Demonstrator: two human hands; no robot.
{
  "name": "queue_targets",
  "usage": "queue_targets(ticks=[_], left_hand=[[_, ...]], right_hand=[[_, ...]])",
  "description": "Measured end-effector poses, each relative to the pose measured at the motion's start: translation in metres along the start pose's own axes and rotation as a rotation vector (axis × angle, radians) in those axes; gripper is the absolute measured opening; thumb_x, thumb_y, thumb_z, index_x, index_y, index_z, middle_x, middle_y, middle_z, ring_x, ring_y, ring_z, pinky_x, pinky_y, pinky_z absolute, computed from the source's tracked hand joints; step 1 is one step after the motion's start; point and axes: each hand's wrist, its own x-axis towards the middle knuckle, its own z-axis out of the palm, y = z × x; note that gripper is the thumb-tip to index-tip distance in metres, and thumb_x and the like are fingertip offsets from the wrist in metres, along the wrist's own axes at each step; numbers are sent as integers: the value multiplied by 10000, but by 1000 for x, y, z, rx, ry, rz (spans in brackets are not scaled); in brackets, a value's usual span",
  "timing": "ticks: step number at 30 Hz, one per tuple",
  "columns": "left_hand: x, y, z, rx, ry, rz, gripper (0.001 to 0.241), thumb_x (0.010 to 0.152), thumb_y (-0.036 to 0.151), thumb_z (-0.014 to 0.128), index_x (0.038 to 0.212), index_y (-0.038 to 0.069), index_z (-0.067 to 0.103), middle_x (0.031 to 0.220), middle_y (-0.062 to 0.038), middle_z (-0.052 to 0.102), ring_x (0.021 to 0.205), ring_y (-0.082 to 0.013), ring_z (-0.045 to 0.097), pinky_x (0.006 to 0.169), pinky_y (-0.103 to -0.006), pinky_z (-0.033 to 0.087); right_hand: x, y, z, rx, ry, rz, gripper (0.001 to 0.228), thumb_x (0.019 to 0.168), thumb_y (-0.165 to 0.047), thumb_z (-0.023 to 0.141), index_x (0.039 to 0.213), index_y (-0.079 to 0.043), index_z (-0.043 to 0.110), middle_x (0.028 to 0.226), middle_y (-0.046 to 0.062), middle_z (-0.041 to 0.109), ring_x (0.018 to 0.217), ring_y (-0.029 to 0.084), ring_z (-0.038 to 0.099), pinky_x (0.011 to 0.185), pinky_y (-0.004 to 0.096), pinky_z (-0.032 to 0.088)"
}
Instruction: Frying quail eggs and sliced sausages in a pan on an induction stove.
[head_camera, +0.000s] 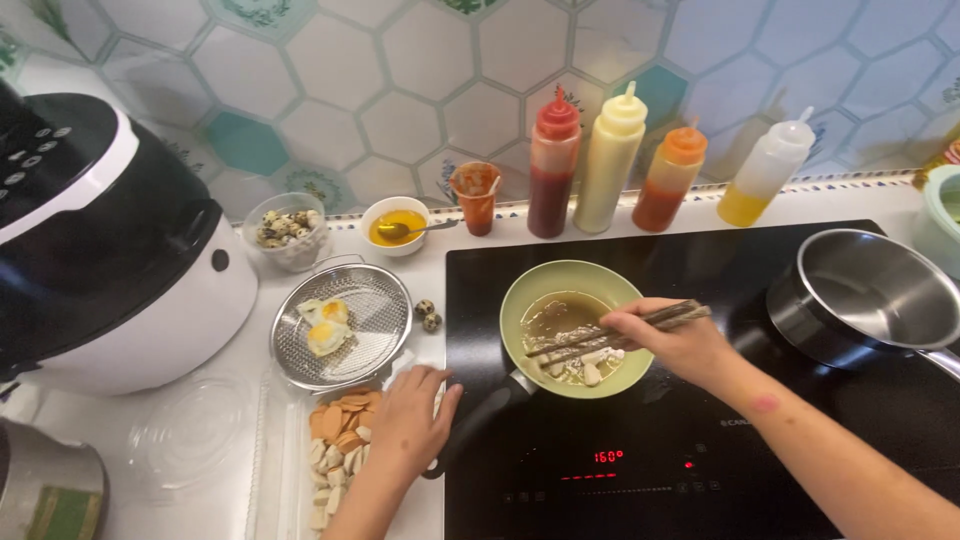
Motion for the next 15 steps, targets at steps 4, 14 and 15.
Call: queue_targets(ticks=[4, 14, 15], left_hand=[[4, -40, 20, 240, 103, 216, 413, 964, 432, 545, 1052, 71, 727, 1104, -131, 696, 1054, -321, 634, 868, -465, 439], [18, -31, 16, 678, -383, -54, 536, 996, 457, 422, 1047, 17, 723, 1096, -100, 669, 1142, -270, 518, 1030, -442, 317], [19, -32, 20, 713, -388, -48, 531, 992, 451, 426, 1060, 13, 718, 1095, -102, 669, 1138, -273, 515, 1040, -442, 311]], right_hand=[[-4, 7, -20, -65, 5, 70, 256, 952, -180, 669, 1032, 21, 807, 865, 109, 806, 754, 147, 739, 727, 295, 622], [-34, 7, -42, -261, 293, -5, 254, 971, -183, 649, 1032, 24, 782, 844, 103, 801, 768, 159, 750, 720, 293, 617], [-35, 16, -38, -174, 265, 13, 259, 975, -179, 643, 1019, 36, 779, 847, 113, 803, 761, 170, 752, 704, 302, 625]])
